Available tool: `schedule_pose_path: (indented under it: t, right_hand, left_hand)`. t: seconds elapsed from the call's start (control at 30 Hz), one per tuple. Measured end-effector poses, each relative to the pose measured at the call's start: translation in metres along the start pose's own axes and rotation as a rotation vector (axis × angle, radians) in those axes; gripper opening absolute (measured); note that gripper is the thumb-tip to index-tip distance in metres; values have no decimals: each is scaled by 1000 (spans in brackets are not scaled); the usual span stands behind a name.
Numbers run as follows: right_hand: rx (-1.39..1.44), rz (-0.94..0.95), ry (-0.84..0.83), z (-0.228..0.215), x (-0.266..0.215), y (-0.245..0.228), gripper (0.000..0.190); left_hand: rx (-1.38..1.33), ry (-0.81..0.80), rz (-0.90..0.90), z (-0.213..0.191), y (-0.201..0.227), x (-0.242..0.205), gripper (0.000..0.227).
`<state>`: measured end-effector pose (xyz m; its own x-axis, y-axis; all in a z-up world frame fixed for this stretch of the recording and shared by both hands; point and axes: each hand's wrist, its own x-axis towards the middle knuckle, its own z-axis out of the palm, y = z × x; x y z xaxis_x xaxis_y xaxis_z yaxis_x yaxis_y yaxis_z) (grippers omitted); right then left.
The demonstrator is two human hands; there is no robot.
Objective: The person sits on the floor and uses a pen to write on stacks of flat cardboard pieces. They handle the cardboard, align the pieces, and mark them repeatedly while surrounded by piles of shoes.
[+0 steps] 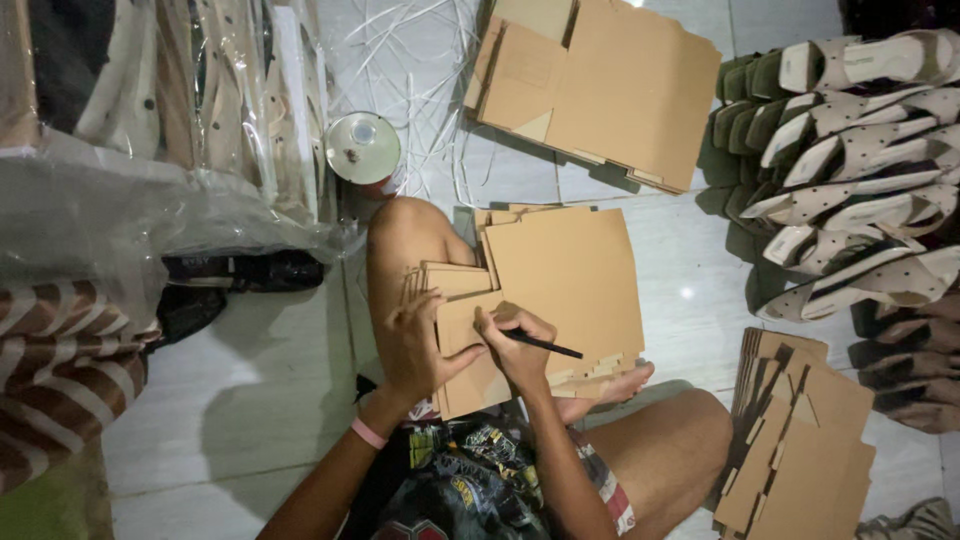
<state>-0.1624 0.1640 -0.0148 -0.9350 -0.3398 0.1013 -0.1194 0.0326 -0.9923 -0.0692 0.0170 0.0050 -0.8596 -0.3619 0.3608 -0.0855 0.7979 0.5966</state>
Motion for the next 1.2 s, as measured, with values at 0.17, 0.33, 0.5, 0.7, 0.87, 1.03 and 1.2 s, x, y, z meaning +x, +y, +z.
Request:
schedule_pose_path:
  t: [0.17,0.33,0.5,0.7,0.87,1.03,1.2]
  right_hand:
    - [122,-64,-76,-2,9,-9,28]
    - [68,-64,-35,1,9,-11,27]
    - [76,-95,-35,2,9,-11,29]
    - [-13,-87,-26,1,11,-10,25]
    - [24,-83,-57,-1,12,-9,28]
    - [80,-33,-47,-2,11,-9,29]
    - [71,-41,-43,0,12,-11,26]
  left_hand:
    - [-6,-20,-2,2,-7,0,90]
    - [-57,-35,1,2,-9,-4,84]
    - [-81,-44,12,5,-11,-1,87]
    - [-74,-33,17,5,-12,-1,88]
    - [-96,-35,10,5,-12,0,89]
    - [-90,-59,1,4,-12,0,89]
    - [-89,-47,-4,3,-9,-1,89]
